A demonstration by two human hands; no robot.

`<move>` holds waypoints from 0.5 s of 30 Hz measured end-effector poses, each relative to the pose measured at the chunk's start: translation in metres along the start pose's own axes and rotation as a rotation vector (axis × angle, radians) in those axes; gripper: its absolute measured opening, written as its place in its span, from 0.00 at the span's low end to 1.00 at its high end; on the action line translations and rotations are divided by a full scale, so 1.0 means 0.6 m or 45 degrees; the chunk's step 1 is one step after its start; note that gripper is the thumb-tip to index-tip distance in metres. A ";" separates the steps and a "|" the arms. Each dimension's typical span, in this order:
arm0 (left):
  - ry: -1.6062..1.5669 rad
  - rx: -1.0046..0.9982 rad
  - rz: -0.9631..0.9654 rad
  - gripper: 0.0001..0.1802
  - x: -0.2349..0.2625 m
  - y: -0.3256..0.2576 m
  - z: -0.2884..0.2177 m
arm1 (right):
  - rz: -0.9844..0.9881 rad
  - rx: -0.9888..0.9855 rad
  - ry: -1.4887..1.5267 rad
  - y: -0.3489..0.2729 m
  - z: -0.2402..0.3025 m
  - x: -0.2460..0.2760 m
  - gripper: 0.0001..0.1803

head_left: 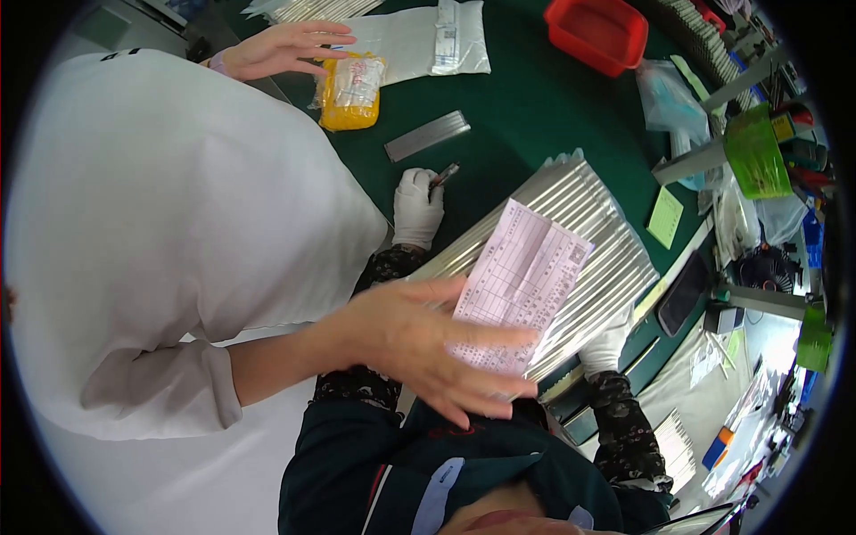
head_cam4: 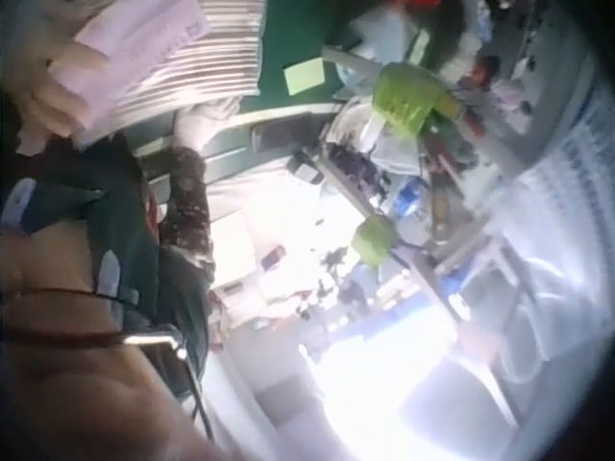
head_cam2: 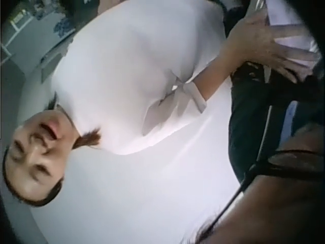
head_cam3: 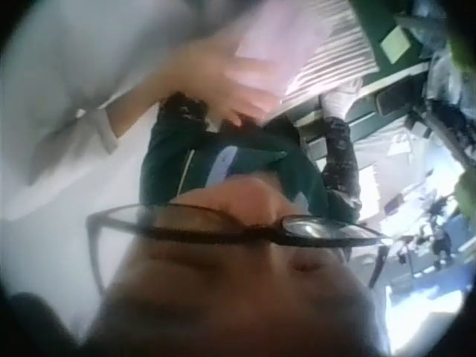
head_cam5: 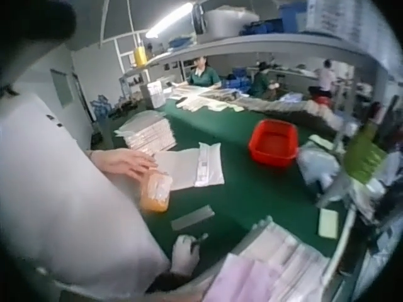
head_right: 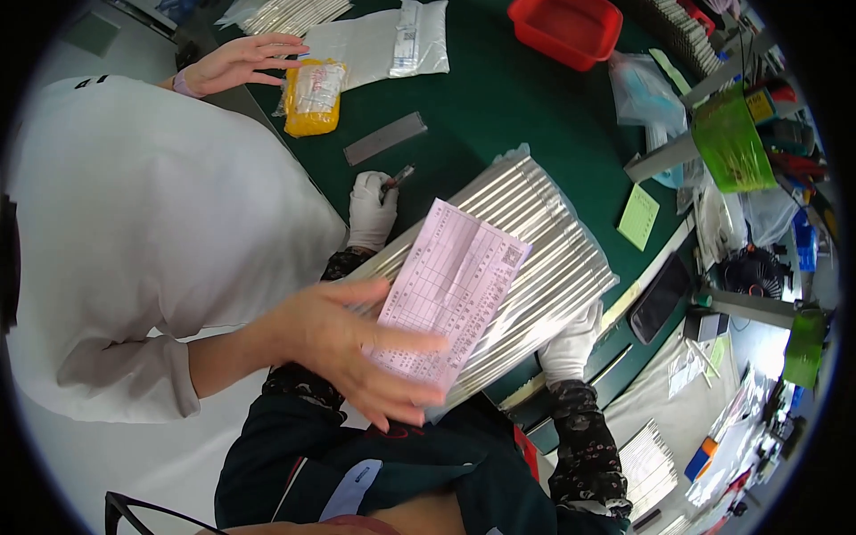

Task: The recorder is sanding the ends of metal rods using a sanding block and then organizing them for packaging.

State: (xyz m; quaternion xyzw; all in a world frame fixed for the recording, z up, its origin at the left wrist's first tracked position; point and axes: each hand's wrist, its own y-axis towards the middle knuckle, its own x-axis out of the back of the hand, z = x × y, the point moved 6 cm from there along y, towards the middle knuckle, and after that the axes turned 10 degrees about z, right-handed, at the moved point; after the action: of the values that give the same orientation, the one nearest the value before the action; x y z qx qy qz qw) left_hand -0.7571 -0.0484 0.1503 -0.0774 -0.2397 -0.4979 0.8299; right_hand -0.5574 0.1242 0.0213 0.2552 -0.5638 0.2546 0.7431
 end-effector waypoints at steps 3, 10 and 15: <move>-0.233 0.178 0.071 0.34 -0.032 -0.013 -0.010 | 0.095 -0.088 0.077 -0.017 -0.043 -0.043 0.33; -0.624 0.532 0.314 0.33 -0.132 -0.158 -0.054 | 0.168 -0.067 -0.225 -0.018 -0.036 -0.043 0.34; -1.991 2.625 -0.298 0.13 -0.337 -0.287 -0.289 | -0.046 -0.003 -0.095 -0.015 -0.011 -0.033 0.34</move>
State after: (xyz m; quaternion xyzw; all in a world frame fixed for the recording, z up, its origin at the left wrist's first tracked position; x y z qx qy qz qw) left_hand -0.9288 -0.0371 -0.1158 0.3458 -0.9327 0.0225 0.0996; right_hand -0.5514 0.1204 -0.0001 0.2739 -0.5868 0.2309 0.7262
